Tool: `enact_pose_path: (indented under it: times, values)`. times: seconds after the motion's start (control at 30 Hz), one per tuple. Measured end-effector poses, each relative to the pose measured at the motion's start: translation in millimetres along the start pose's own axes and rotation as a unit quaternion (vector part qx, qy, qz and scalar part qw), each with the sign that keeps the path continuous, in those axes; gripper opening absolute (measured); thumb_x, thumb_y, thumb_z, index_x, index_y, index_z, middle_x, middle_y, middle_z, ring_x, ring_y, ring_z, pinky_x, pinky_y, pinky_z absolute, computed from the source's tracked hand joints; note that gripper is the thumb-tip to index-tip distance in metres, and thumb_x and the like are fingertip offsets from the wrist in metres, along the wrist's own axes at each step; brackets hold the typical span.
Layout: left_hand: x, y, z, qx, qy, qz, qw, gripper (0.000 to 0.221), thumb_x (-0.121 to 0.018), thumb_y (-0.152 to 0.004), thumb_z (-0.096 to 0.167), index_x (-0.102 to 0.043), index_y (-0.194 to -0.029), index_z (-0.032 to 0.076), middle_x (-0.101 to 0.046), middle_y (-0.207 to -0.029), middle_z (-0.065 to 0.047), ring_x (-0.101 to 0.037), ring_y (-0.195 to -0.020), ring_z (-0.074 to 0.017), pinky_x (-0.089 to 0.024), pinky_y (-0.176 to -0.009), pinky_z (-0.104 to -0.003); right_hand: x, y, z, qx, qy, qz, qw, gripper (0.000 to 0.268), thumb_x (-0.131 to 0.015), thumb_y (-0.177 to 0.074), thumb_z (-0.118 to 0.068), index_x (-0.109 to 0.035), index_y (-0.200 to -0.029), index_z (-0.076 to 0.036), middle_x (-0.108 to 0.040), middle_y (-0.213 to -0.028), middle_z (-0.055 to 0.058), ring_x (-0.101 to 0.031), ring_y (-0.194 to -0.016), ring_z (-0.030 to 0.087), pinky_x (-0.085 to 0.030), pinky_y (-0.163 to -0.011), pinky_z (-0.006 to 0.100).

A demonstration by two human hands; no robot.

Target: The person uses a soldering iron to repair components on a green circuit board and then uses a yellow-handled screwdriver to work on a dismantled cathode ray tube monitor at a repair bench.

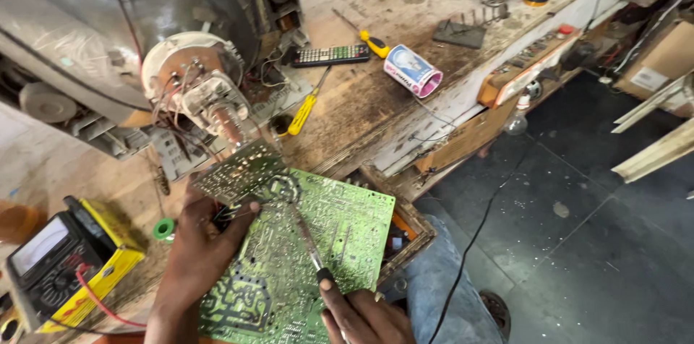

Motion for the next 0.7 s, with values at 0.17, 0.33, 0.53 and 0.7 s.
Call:
enact_pose_path:
  times: [0.17, 0.33, 0.53, 0.7]
  values:
    - [-7.9, 0.0, 1.8, 0.046, 0.033, 0.024, 0.998, 0.033, -0.081, -0.08, 0.026, -0.071, -0.095, -0.002, -0.065, -0.099, -0.008, -0.067, -0.081, -0.0188, -0.056, -0.068, -0.037, -0.6, 0.0, 2.0, -0.003, -0.008, -0.015, 1.0, 0.054, -0.085, -0.084, -0.016, -0.069, -0.135, -0.009, -0.067, -0.08, 0.006, -0.074, -0.067, 0.018, -0.064, -0.06, 0.039]
    - [-1.4, -1.3, 7.4, -0.012, -0.033, 0.011, 0.999, 0.041, -0.085, -0.083, 0.025, -0.066, -0.096, -0.008, -0.058, -0.1, -0.012, -0.057, -0.088, -0.0239, -0.048, -0.078, -0.038, 15.8, -11.3, -2.1, 0.016, -0.066, 0.006, 0.998, 0.051, -0.079, -0.085, -0.005, -0.066, -0.135, -0.007, -0.074, -0.092, 0.012, -0.078, -0.077, 0.019, -0.062, -0.06, 0.037]
    - [3.6, -0.2, 15.6, -0.025, -0.001, 0.004, 1.0, 0.041, -0.086, -0.081, 0.021, -0.057, -0.076, -0.008, -0.05, -0.104, -0.015, -0.051, -0.094, -0.0233, -0.045, -0.082, -0.035, 23.7, -22.0, -15.0, -0.04, -0.077, -0.023, 0.996, 0.049, -0.078, -0.082, -0.001, -0.068, -0.13, -0.004, -0.074, -0.09, 0.012, -0.078, -0.076, 0.018, -0.063, -0.057, 0.033]
    - [3.9, -0.8, 15.0, 0.0, -0.004, -0.008, 1.0, 0.046, -0.087, -0.082, 0.022, -0.053, -0.076, -0.009, -0.049, -0.105, -0.017, -0.051, -0.097, -0.0246, -0.046, -0.087, -0.034, 24.9, -25.0, -16.9, -0.058, -0.08, -0.035, 0.994, 0.049, -0.079, -0.081, 0.0, -0.069, -0.129, -0.004, -0.073, -0.088, 0.012, -0.078, -0.074, 0.018, -0.062, -0.056, 0.035]
Point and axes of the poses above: each hand's wrist, its own y-axis away from the middle knuckle, its own x-axis out of the back of the hand, z = x × y, the point moved 1 cm from there along -y, towards the middle knuckle
